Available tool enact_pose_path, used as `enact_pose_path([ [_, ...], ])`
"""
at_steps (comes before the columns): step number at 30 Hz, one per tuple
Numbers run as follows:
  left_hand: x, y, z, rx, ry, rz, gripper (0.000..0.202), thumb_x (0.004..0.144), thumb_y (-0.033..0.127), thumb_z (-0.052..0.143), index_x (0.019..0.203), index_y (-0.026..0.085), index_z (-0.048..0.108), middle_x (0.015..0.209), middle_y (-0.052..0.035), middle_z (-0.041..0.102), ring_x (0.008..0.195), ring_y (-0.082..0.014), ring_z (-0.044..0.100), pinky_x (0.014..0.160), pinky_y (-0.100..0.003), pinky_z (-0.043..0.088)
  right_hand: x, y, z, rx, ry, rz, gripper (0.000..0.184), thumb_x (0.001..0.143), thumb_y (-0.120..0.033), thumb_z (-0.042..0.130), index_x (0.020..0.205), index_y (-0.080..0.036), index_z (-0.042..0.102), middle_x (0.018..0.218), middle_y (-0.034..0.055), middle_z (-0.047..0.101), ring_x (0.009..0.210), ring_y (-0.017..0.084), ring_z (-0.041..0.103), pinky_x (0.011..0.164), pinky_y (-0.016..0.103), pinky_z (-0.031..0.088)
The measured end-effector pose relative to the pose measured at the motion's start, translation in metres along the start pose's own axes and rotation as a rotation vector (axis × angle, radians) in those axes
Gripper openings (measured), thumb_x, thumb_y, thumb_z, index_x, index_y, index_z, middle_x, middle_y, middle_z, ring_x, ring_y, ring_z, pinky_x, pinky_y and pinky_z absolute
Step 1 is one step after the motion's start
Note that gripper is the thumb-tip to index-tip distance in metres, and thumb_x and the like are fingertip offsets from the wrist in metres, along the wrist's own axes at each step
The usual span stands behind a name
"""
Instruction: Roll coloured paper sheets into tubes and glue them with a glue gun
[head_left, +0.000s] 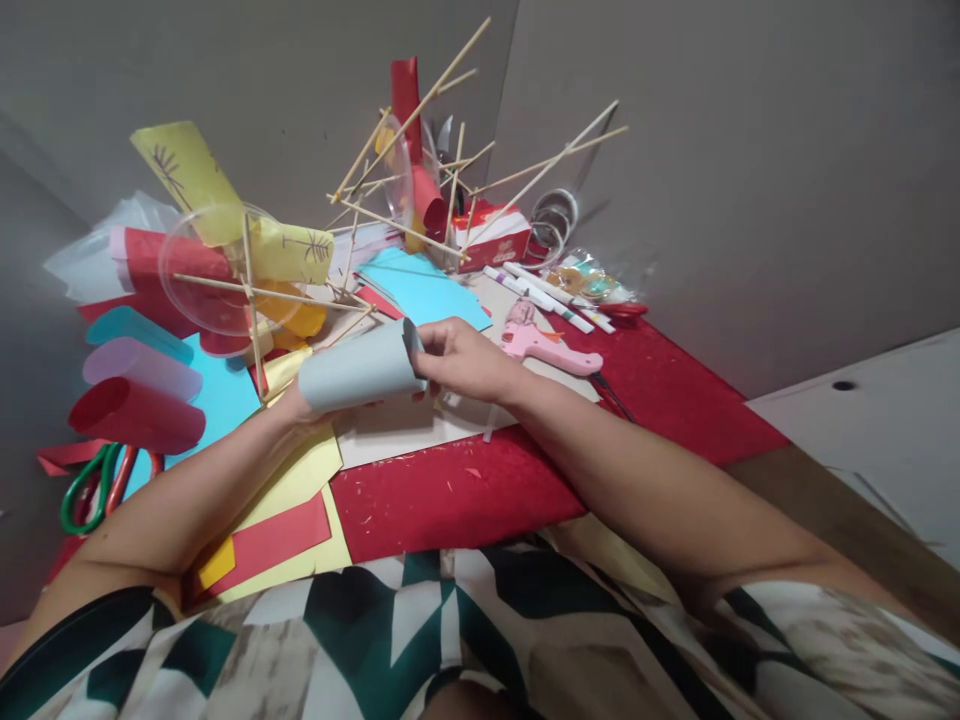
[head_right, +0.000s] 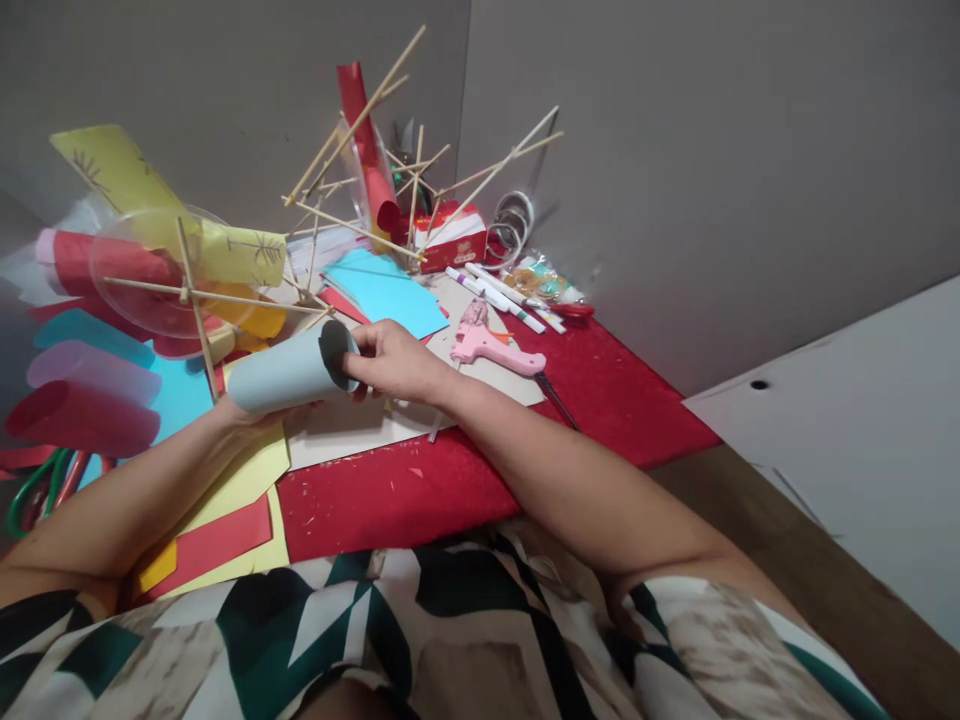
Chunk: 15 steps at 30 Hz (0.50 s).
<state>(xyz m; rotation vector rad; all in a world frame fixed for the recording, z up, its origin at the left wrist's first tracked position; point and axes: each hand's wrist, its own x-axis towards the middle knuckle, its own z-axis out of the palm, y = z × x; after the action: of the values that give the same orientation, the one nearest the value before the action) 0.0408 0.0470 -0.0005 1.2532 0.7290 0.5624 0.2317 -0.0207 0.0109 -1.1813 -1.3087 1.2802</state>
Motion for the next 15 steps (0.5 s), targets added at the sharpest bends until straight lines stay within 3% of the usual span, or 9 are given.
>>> enact_pose_path([
  [3,0.007,-0.008,-0.009,0.032,0.092,0.054,0.053,0.058,0.045,0.089,0.103,0.020,0.076,0.080,-0.0060,0.076,0.064,-0.0214,0.068,0.051,-0.028,0.050,0.002,0.004,-0.001,0.008,0.005,-0.010,0.009,0.071,-0.019,0.075,0.068,-0.015,0.068,0.052,-0.0043,0.064,0.041,0.007,0.058,0.036,0.015,0.042],
  [5,0.010,-0.012,-0.014,0.090,0.121,0.092,0.040,0.059,0.045,0.087,0.087,0.019,0.076,0.070,-0.0053,0.072,0.063,-0.0226,0.067,0.048,-0.029,0.046,0.003,0.007,0.000,0.020,0.036,-0.014,0.014,0.065,-0.022,0.080,0.069,-0.015,0.069,0.052,-0.0055,0.063,0.040,0.006,0.054,0.037,0.015,0.042],
  [8,0.009,-0.012,-0.017,0.156,0.089,0.123,0.028,0.062,0.039,0.086,0.069,0.017,0.071,0.055,0.0000,0.062,0.052,-0.0151,0.057,0.045,-0.026,0.038,0.004,0.010,0.001,0.048,0.056,-0.013,0.018,0.060,-0.024,0.082,0.059,-0.015,0.067,0.049,-0.0050,0.061,0.041,0.005,0.051,0.040,0.016,0.042],
  [11,0.003,-0.007,-0.015,0.157,0.082,0.145,0.025,0.059,0.033,0.087,0.065,0.016,0.070,0.055,0.0027,0.060,0.048,-0.0095,0.050,0.046,-0.023,0.035,0.004,0.012,0.002,0.063,0.053,-0.039,0.022,0.061,-0.026,0.080,0.051,-0.017,0.062,0.045,-0.0044,0.058,0.041,0.006,0.050,0.043,0.018,0.042],
  [15,0.001,-0.008,-0.013,0.142,0.090,0.154,0.024,0.058,0.035,0.087,0.062,0.018,0.070,0.054,0.0023,0.059,0.047,-0.0110,0.050,0.044,-0.025,0.035,0.002,0.012,0.000,0.047,0.024,-0.029,0.022,0.061,-0.032,0.082,0.056,-0.016,0.066,0.049,-0.0028,0.062,0.043,0.007,0.053,0.044,0.019,0.044],
])
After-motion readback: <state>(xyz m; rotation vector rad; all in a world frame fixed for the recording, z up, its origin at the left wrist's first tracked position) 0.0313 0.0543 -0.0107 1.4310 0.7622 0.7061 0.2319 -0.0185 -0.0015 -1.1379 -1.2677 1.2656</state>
